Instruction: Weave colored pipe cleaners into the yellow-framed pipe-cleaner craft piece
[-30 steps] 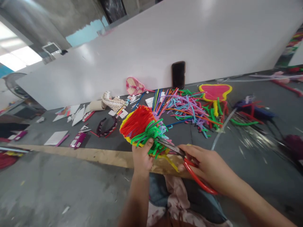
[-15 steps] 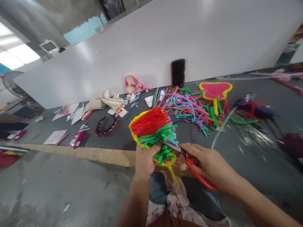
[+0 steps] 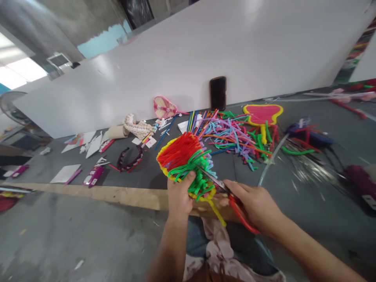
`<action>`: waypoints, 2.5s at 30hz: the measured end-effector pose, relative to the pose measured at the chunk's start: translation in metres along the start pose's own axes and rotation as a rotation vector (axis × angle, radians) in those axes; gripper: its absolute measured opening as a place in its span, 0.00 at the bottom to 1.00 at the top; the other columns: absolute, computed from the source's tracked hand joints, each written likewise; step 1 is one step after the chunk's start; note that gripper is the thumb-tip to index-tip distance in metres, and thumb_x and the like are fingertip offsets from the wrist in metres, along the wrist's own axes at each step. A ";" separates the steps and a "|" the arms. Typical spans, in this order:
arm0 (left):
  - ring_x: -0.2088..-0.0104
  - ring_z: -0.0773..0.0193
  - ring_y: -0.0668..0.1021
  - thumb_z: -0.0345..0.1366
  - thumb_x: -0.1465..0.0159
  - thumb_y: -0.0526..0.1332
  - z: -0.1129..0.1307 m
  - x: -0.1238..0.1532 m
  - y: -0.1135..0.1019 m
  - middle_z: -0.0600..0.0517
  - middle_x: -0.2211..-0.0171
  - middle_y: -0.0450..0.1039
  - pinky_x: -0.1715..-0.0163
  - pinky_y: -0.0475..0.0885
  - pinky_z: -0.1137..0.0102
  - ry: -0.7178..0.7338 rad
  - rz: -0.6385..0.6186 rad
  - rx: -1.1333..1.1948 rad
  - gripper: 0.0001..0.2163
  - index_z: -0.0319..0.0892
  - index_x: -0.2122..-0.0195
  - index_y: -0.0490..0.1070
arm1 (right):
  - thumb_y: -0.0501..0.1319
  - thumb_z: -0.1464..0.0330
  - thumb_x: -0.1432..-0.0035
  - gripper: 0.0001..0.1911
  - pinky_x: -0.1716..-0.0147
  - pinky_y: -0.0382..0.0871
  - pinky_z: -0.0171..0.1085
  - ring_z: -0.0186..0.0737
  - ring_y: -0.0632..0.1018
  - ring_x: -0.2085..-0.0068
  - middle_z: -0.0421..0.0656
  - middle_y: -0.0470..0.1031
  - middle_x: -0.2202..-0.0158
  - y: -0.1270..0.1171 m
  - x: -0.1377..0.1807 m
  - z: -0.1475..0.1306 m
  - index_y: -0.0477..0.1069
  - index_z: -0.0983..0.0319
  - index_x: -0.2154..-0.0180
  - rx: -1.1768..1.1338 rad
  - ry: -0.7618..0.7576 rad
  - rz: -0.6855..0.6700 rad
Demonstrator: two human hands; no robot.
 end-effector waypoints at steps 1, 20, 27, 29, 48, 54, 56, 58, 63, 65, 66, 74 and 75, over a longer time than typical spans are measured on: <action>0.72 0.60 0.83 0.35 0.56 0.77 0.000 -0.002 -0.001 0.51 0.69 0.81 0.70 0.80 0.67 -0.002 0.010 0.004 0.21 0.40 0.61 0.76 | 0.53 0.69 0.39 0.19 0.68 0.76 0.34 0.42 0.83 0.64 0.49 0.82 0.58 -0.002 0.002 0.004 0.70 0.62 0.48 -0.073 0.021 0.017; 0.79 0.62 0.80 0.33 0.61 0.78 0.007 -0.004 -0.012 0.53 0.74 0.80 0.75 0.79 0.67 -0.074 0.088 0.044 0.20 0.39 0.66 0.76 | 0.59 0.63 0.40 0.19 0.64 0.78 0.39 0.45 0.83 0.59 0.48 0.80 0.55 -0.021 -0.005 0.012 0.72 0.59 0.48 -0.100 0.098 -0.056; 0.72 0.59 0.83 0.33 0.57 0.77 0.000 -0.003 -0.010 0.52 0.70 0.82 0.71 0.80 0.67 -0.060 0.053 0.045 0.20 0.41 0.62 0.77 | 0.60 0.64 0.42 0.19 0.66 0.78 0.38 0.45 0.83 0.60 0.48 0.80 0.54 -0.023 -0.002 0.016 0.72 0.58 0.48 0.021 0.089 -0.048; 0.72 0.60 0.83 0.33 0.56 0.77 -0.001 -0.003 -0.010 0.52 0.70 0.82 0.71 0.80 0.68 -0.038 0.052 0.044 0.20 0.41 0.61 0.77 | 0.60 0.63 0.42 0.20 0.67 0.78 0.38 0.45 0.83 0.61 0.48 0.80 0.54 -0.023 -0.001 0.017 0.72 0.58 0.48 0.063 0.089 -0.039; 0.74 0.63 0.81 0.31 0.59 0.75 -0.006 0.001 -0.001 0.54 0.74 0.79 0.70 0.79 0.68 -0.085 0.057 0.040 0.16 0.39 0.69 0.75 | 0.60 0.64 0.40 0.19 0.68 0.77 0.37 0.45 0.83 0.62 0.48 0.81 0.55 -0.027 -0.014 0.011 0.72 0.59 0.48 0.105 -0.036 -0.041; 0.71 0.60 0.82 0.31 0.58 0.75 -0.006 0.003 0.002 0.52 0.70 0.81 0.69 0.79 0.68 -0.077 0.023 0.035 0.20 0.39 0.62 0.76 | 0.56 0.69 0.40 0.19 0.68 0.77 0.38 0.45 0.83 0.62 0.49 0.81 0.56 -0.021 -0.018 0.010 0.70 0.61 0.47 0.048 -0.021 -0.067; 0.72 0.60 0.82 0.32 0.58 0.75 -0.007 0.005 0.004 0.52 0.70 0.81 0.68 0.79 0.67 -0.090 0.035 0.034 0.22 0.39 0.60 0.76 | 0.56 0.67 0.39 0.18 0.68 0.77 0.39 0.46 0.83 0.62 0.49 0.81 0.56 -0.019 -0.018 0.009 0.70 0.61 0.47 0.014 -0.016 -0.050; 0.73 0.59 0.82 0.32 0.57 0.75 -0.008 0.007 0.005 0.52 0.70 0.81 0.68 0.79 0.65 -0.112 0.041 0.033 0.23 0.40 0.59 0.76 | 0.55 0.64 0.37 0.18 0.67 0.77 0.39 0.46 0.83 0.61 0.49 0.81 0.56 -0.016 -0.017 0.008 0.70 0.62 0.48 -0.029 -0.010 -0.029; 0.71 0.58 0.83 0.32 0.56 0.75 -0.009 0.010 0.007 0.51 0.69 0.81 0.68 0.80 0.65 -0.114 0.038 0.047 0.23 0.40 0.57 0.76 | 0.54 0.59 0.35 0.20 0.66 0.76 0.39 0.46 0.82 0.60 0.50 0.80 0.56 -0.010 -0.013 0.006 0.69 0.64 0.48 -0.091 -0.005 0.001; 0.70 0.58 0.83 0.32 0.55 0.75 -0.008 0.010 0.006 0.51 0.68 0.81 0.67 0.80 0.65 -0.100 0.032 0.044 0.22 0.40 0.57 0.76 | 0.54 0.58 0.34 0.20 0.65 0.75 0.40 0.46 0.82 0.60 0.50 0.80 0.56 -0.010 -0.013 0.006 0.69 0.64 0.48 -0.086 -0.008 0.009; 0.70 0.58 0.83 0.32 0.55 0.74 -0.008 0.009 0.005 0.51 0.68 0.81 0.67 0.80 0.66 -0.095 0.032 0.044 0.22 0.40 0.58 0.76 | 0.54 0.58 0.34 0.20 0.66 0.75 0.40 0.46 0.81 0.60 0.50 0.80 0.56 -0.011 -0.013 0.007 0.69 0.63 0.48 -0.082 -0.005 0.010; 0.71 0.61 0.83 0.30 0.56 0.74 -0.007 0.004 0.002 0.52 0.70 0.81 0.67 0.79 0.68 -0.023 0.072 0.060 0.18 0.40 0.62 0.77 | 0.54 0.55 0.35 0.20 0.65 0.74 0.41 0.48 0.80 0.58 0.48 0.79 0.57 -0.014 -0.012 0.012 0.67 0.61 0.49 -0.056 0.001 -0.022; 0.71 0.62 0.82 0.30 0.56 0.74 -0.007 0.004 0.002 0.52 0.70 0.81 0.67 0.79 0.68 -0.004 0.065 0.054 0.18 0.39 0.62 0.77 | 0.54 0.55 0.35 0.20 0.65 0.74 0.41 0.47 0.80 0.58 0.48 0.79 0.57 -0.014 -0.012 0.012 0.67 0.61 0.49 -0.063 0.003 -0.022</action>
Point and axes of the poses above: each hand's wrist, its own x-axis away from the middle knuckle, its own y-axis out of the palm, z = x × y, the point moved 4 cm from there along -x, towards the middle knuckle
